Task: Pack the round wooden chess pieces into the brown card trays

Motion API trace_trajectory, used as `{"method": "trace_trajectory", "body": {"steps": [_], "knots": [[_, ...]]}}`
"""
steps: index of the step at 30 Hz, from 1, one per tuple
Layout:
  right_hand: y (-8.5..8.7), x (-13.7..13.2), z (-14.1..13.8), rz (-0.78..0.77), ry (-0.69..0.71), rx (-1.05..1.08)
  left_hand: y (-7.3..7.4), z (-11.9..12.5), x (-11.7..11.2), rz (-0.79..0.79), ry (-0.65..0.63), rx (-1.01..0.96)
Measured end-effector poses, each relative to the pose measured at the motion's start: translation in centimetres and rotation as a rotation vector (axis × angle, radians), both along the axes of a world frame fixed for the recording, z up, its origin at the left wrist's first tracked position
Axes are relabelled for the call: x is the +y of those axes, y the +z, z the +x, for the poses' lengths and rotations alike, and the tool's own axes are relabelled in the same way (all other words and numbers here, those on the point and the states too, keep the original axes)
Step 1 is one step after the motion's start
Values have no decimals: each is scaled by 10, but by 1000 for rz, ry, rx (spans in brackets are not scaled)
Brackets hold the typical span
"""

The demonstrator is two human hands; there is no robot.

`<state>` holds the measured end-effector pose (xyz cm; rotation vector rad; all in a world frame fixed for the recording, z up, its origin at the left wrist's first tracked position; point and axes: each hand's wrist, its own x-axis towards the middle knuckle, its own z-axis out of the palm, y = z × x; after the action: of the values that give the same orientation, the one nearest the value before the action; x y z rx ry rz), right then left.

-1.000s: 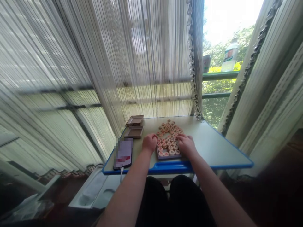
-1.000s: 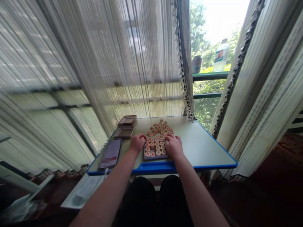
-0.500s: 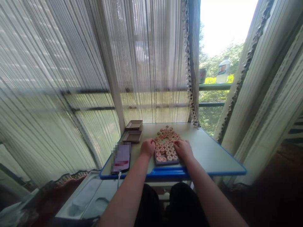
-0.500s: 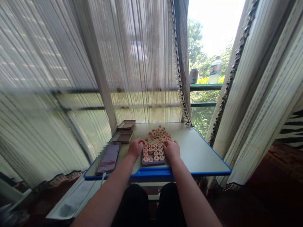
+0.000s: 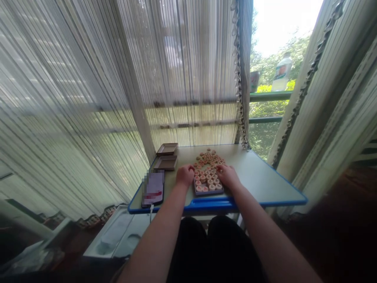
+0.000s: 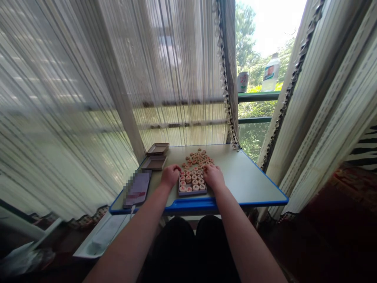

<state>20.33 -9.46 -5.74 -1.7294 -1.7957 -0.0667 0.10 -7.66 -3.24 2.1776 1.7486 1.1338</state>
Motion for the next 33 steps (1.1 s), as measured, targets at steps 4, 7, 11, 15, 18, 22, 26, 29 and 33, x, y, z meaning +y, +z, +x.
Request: {"method": "trace_trajectory", "body": {"steps": [4, 7, 11, 15, 18, 22, 26, 29, 33], "knots": [[1, -2, 1, 61, 19, 27, 0, 0, 1, 15, 22, -7], [6, -11, -3, 205, 51, 135, 0, 0, 1, 23, 26, -9], [15, -36, -19, 323, 338, 241, 1, 1, 1, 19, 6, 1], [21, -56, -34, 276, 559, 175, 2, 2, 1, 28, 5, 18], [22, -60, -38, 224, 648, 119, 2, 2, 1, 30, 16, 20], [24, -60, -36, 210, 636, 138, 1, 2, 2, 40, 15, 21], [27, -60, -33, 169, 618, 178, 1, 3, 4, 43, -2, 25], [28, -61, -34, 131, 623, 160, 0, 3, 3, 44, 4, 28], [28, -60, -35, 104, 661, 102, 0, 3, 2, 18, 10, 40]]}}
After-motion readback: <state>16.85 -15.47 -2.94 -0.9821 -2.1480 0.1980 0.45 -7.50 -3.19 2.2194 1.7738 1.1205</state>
